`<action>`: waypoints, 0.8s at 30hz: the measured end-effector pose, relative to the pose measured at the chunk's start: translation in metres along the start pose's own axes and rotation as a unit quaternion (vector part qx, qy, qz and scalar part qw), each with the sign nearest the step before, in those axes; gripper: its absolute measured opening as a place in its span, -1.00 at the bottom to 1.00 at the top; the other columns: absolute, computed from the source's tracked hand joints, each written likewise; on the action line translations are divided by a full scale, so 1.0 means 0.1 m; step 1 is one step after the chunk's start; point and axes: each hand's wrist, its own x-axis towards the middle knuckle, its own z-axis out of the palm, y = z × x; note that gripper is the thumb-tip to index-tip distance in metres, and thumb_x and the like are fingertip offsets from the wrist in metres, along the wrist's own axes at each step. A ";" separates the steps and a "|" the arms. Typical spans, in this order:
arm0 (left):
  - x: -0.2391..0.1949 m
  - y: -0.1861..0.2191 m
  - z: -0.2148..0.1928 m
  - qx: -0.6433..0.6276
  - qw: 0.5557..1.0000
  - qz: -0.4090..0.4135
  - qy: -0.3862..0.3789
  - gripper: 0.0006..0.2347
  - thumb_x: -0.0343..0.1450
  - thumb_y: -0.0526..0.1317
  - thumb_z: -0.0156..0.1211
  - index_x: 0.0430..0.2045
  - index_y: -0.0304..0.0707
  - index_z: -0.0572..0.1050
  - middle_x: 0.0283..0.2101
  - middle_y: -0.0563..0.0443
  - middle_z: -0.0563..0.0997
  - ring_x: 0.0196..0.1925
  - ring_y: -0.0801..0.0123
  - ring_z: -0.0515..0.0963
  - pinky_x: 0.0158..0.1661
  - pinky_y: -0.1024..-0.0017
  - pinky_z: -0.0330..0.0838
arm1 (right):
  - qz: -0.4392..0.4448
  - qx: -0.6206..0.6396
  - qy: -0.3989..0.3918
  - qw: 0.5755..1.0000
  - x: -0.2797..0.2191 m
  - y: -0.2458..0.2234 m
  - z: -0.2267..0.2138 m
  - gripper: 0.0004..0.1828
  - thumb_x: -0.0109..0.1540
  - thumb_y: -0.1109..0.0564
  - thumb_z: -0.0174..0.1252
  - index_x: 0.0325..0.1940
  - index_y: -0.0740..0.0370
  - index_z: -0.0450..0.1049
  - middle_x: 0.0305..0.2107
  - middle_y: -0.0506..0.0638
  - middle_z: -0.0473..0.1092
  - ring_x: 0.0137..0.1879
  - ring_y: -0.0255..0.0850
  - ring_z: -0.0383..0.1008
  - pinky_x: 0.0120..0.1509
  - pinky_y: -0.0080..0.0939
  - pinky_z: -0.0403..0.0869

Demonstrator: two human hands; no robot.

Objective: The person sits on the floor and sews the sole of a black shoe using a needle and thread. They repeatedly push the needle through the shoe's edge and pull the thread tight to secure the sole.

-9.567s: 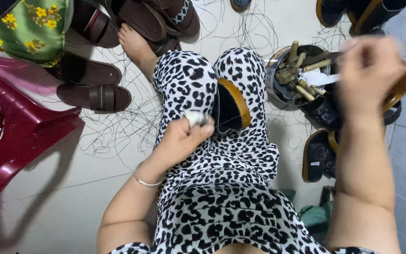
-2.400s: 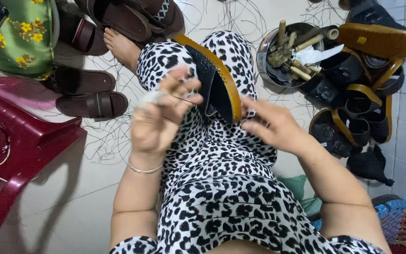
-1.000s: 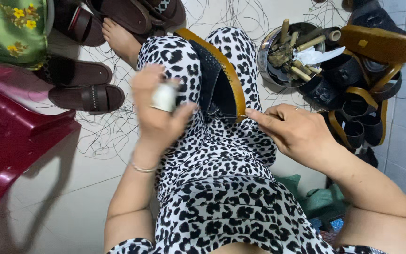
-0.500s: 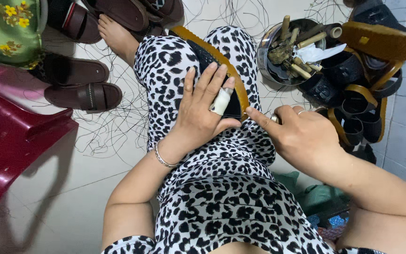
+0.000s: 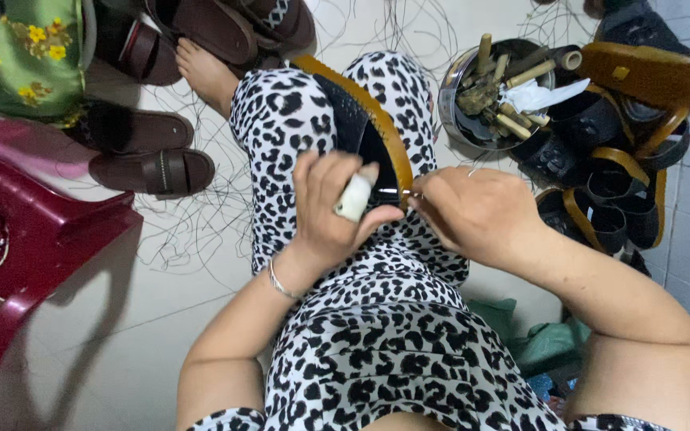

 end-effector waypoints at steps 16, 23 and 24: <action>0.17 0.39 -0.33 -0.372 0.851 -0.352 -0.120 -0.78 0.38 -0.46 0.26 -0.10 -0.49 0.54 -0.55 -0.09 0.59 -0.63 0.41 0.47 -0.55 0.46 0.40 | 0.028 0.046 0.018 0.998 -0.06 -0.07 -0.01 -0.74 0.27 0.12 0.18 0.06 0.12 0.51 -0.48 -0.03 0.45 -0.38 -0.12 0.57 -0.30 -0.25 0.51; 0.26 0.27 -0.35 -0.334 0.890 -0.298 -0.092 -0.76 0.41 -0.48 0.22 -0.04 -0.49 0.47 -0.49 -0.09 0.61 -0.60 0.35 0.55 -0.52 0.43 0.48 | 0.093 0.036 -0.141 0.985 -0.29 0.05 -0.87 -0.55 0.21 0.22 0.11 0.20 0.06 0.46 -0.45 0.24 0.52 -0.35 0.18 0.61 -0.30 0.14 0.54; 0.28 0.27 -0.40 -0.336 0.888 -0.300 -0.090 -0.76 0.41 -0.48 0.22 -0.04 -0.49 0.47 -0.49 -0.09 0.61 -0.60 0.35 0.55 -0.52 0.43 0.48 | 0.093 0.035 -0.144 0.985 -0.30 0.09 -0.82 -0.55 0.21 0.22 0.11 0.20 0.06 0.46 -0.45 0.24 0.52 -0.35 0.18 0.61 -0.30 0.14 0.54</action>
